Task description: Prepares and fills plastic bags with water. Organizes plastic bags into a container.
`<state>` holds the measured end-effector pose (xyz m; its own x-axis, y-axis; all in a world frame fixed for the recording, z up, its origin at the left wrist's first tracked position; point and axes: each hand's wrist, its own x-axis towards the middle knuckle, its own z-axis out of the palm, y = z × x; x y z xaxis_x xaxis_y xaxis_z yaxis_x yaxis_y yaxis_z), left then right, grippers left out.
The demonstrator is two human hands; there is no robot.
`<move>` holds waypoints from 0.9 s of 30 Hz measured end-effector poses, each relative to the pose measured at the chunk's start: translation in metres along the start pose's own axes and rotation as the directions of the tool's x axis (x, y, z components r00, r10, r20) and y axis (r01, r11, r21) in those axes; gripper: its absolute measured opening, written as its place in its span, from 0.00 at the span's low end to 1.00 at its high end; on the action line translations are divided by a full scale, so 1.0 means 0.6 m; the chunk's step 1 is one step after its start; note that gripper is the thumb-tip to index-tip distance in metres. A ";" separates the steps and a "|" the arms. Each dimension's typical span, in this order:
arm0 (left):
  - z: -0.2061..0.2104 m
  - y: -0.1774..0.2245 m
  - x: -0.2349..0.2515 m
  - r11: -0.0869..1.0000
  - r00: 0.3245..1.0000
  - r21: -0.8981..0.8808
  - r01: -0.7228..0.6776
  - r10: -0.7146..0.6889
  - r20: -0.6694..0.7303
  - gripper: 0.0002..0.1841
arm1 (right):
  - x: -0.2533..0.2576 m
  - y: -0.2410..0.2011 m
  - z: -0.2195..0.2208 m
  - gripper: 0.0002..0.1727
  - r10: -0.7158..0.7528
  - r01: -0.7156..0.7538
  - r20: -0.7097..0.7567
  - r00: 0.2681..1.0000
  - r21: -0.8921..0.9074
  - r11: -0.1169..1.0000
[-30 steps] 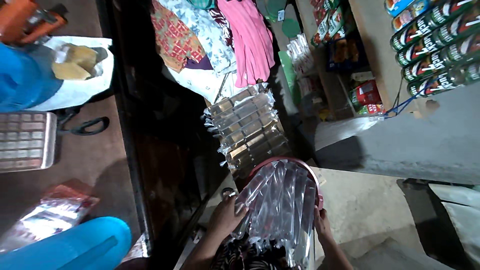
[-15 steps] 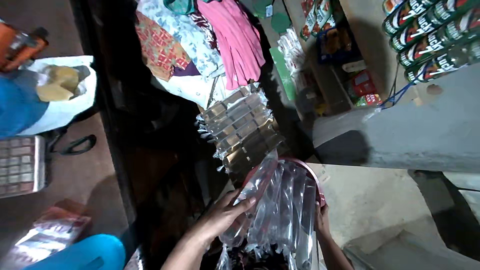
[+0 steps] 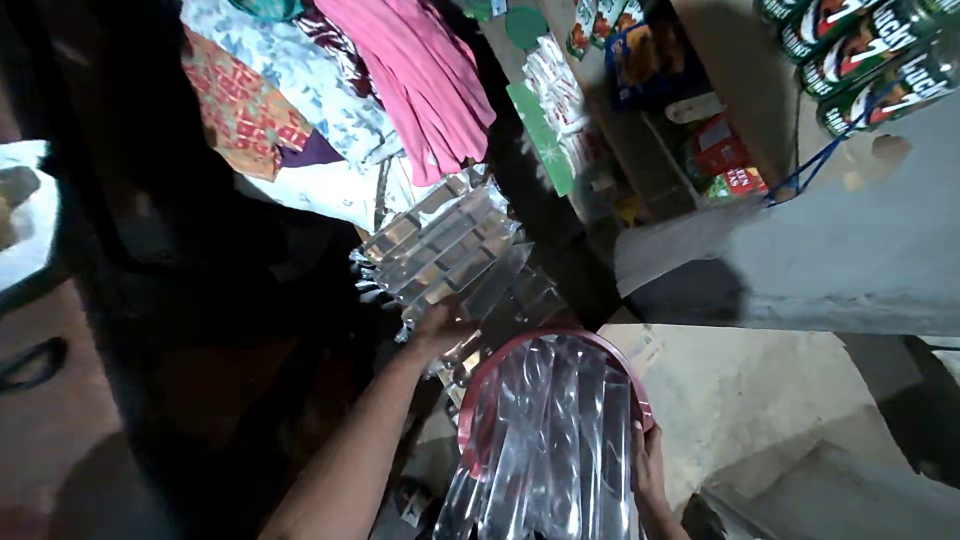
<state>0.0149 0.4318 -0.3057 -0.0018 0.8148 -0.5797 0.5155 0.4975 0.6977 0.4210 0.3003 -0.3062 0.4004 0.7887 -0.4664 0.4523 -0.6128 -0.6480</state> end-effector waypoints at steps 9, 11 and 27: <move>0.061 -0.038 0.015 0.862 0.975 0.463 0.208 -0.142 -0.173 0.35 | 0.000 -0.004 0.002 0.30 0.065 -0.066 -0.017 0.998 -0.019 0.998; 0.078 -0.045 0.015 0.792 0.971 0.574 0.208 -0.094 -0.222 0.34 | 0.000 -0.004 0.002 0.30 0.072 -0.072 -0.021 0.997 -0.023 0.997; 0.131 -0.086 -0.158 0.979 0.843 0.160 0.126 -0.021 -0.537 0.27 | -0.004 -0.016 0.001 0.29 0.086 -0.086 -0.003 0.996 0.024 0.996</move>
<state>0.0556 0.3053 -0.3198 -0.4725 0.8367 -0.2771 0.6416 0.5421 0.5427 0.4151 0.3046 -0.2993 0.4405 0.7329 -0.5186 0.3972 -0.6771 -0.6195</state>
